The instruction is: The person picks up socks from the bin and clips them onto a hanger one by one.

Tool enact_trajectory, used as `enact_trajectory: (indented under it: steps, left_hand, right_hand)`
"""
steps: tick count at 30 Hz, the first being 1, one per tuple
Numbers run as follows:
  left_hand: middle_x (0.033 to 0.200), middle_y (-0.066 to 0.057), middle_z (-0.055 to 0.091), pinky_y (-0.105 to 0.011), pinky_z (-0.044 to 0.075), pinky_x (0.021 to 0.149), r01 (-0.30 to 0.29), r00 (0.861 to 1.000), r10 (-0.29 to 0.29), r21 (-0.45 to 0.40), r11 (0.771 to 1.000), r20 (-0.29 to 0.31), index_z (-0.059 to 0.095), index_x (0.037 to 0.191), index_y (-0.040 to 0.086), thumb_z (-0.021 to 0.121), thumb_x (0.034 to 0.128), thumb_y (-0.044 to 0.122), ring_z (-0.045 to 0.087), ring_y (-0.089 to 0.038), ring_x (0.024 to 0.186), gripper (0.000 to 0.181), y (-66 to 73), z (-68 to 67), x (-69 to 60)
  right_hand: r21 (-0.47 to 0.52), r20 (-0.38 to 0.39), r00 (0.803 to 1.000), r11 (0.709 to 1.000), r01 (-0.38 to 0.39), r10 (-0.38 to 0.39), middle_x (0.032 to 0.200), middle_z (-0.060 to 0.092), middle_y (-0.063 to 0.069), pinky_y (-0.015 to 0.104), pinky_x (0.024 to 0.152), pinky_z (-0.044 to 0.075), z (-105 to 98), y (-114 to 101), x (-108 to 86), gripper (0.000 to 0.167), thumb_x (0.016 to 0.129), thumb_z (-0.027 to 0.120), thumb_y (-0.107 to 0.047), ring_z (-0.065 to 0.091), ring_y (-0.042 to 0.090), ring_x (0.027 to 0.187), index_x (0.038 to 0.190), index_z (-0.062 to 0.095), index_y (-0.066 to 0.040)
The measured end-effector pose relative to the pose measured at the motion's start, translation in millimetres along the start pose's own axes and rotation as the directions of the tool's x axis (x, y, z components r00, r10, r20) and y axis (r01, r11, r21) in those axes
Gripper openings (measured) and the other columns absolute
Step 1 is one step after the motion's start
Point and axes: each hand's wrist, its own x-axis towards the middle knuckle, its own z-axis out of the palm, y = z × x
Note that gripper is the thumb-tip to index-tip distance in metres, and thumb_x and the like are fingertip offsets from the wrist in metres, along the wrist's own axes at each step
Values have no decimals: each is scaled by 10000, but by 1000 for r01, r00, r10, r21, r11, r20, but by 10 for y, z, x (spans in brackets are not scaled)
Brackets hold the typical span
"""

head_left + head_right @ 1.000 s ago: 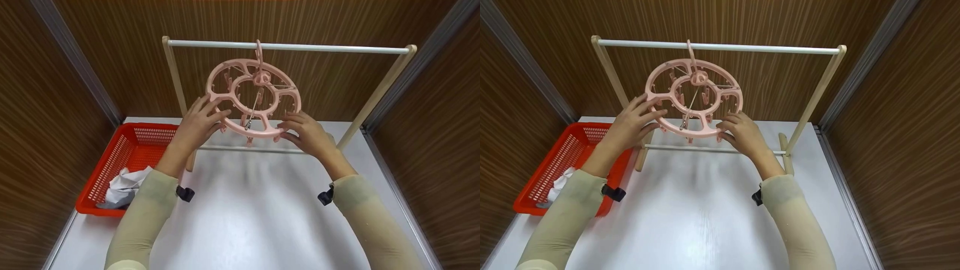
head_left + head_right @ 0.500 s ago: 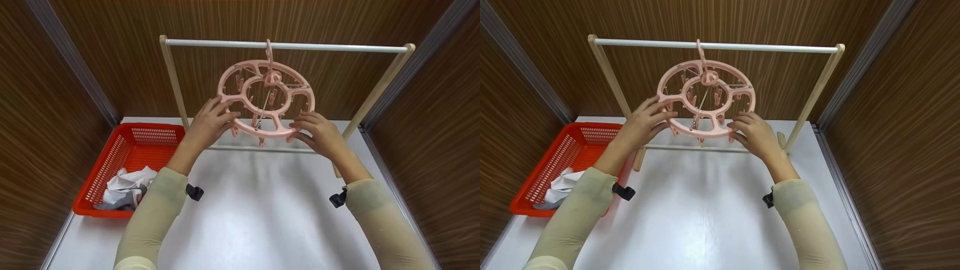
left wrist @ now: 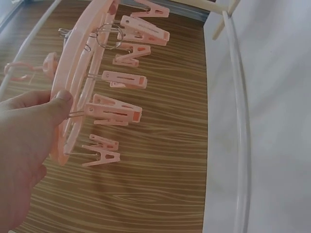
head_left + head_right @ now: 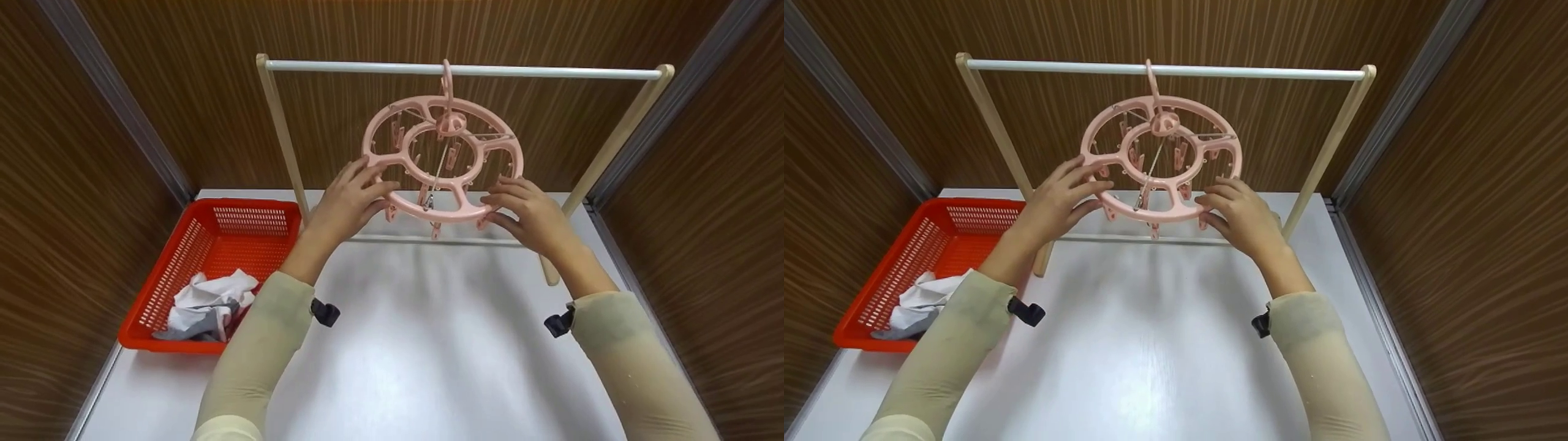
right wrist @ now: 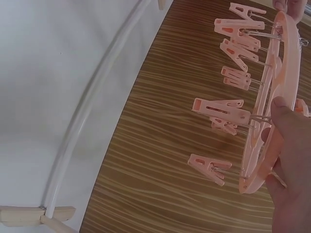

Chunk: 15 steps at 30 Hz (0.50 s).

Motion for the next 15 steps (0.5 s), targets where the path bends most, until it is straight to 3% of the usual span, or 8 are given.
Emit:
enact_trajectory:
  steps: [9,15]
  left_hand:
    - [1541,36,447,-566,302,1158,29,999,-29,-31,999,-16,640,1304,369,660,940,341,284,-293,1490,367,-40,29,-14]
    - [1540,-12,450,-548,248,1191,-12,1000,12,4,1000,-29,609,1358,318,659,959,352,296,-317,1479,404,31,42,4]
  right_hand:
    - [3,-5,998,998,-55,55,1266,680,89,553,1061,440,39,-36,-10,340,865,776,-156,512,339,1327,1200,722,-135]
    - [-14,-34,998,999,-49,48,1248,692,75,546,1031,469,35,-28,-29,332,859,770,-138,533,327,1308,1189,731,-144]
